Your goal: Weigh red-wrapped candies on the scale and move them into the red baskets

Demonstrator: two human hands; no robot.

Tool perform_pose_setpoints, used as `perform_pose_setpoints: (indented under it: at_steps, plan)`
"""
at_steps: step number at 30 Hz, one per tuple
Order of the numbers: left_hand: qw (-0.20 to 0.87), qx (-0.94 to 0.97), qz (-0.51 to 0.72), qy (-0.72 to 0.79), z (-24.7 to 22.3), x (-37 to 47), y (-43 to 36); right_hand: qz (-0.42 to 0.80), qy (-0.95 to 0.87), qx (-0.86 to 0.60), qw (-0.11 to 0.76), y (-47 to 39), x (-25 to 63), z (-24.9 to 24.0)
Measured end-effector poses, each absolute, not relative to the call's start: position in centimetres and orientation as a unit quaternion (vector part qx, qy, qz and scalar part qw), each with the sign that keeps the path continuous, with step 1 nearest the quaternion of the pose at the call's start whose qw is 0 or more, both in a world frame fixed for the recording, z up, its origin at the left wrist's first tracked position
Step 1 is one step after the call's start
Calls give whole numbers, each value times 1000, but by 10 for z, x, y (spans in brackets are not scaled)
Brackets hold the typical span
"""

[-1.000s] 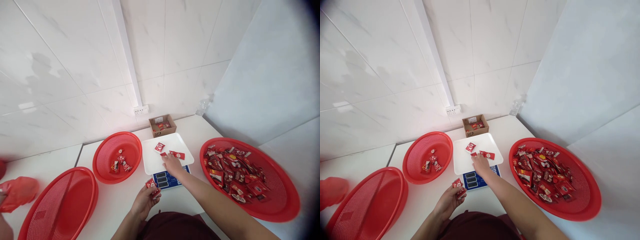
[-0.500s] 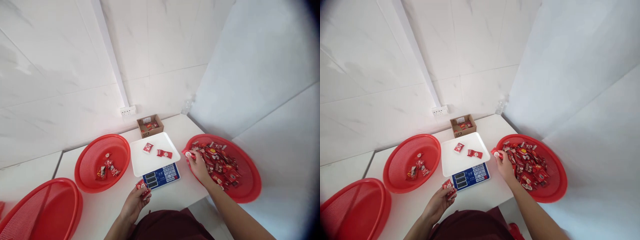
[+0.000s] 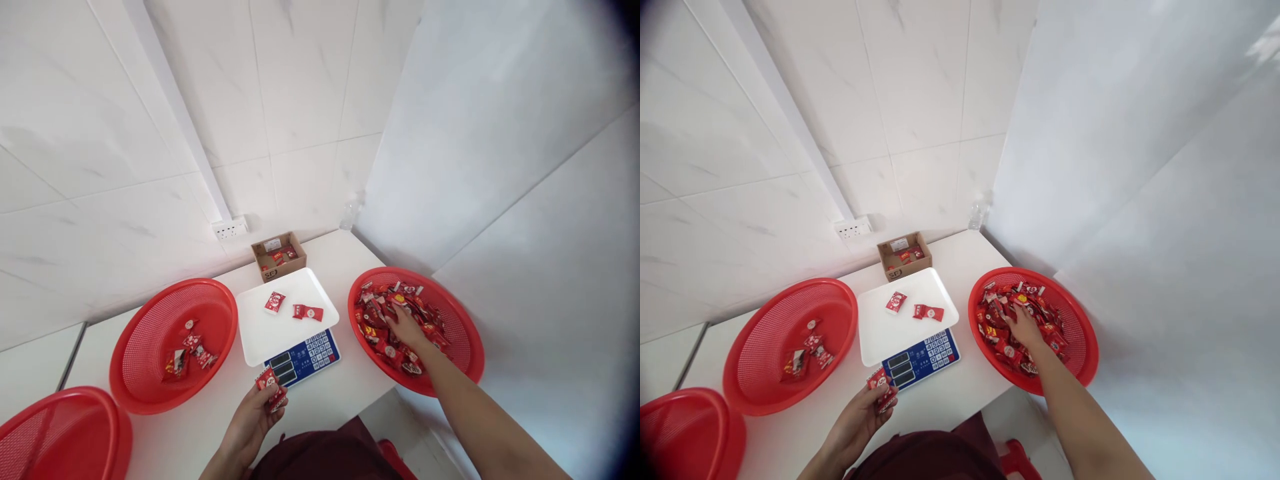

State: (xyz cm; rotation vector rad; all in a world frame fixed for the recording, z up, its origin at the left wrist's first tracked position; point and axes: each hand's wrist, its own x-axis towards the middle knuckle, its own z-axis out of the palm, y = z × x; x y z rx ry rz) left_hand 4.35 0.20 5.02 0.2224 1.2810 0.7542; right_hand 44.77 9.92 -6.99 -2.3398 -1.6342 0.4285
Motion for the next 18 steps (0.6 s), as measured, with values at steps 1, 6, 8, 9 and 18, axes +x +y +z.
perform_pose_setpoints:
  at_steps: [1, 6, 8, 9, 18]
  plan:
    - [728, 99, 343, 586, 50, 44, 2, 156, -563, -803, 119, 105, 445, -74]
    - [722, 86, 337, 598, 47, 48, 1, 195, -569, -794, 90, 102, 416, -93]
    - [723, 86, 336, 597, 45, 49, 2, 201, -581, -784, 87, 92, 411, -93]
    - [724, 88, 336, 596, 44, 49, 3, 203, -588, -778, 85, 87, 412, -91]
    - [731, 99, 332, 588, 44, 55, 14, 125, -516, -847, 37, 64, 473, -61]
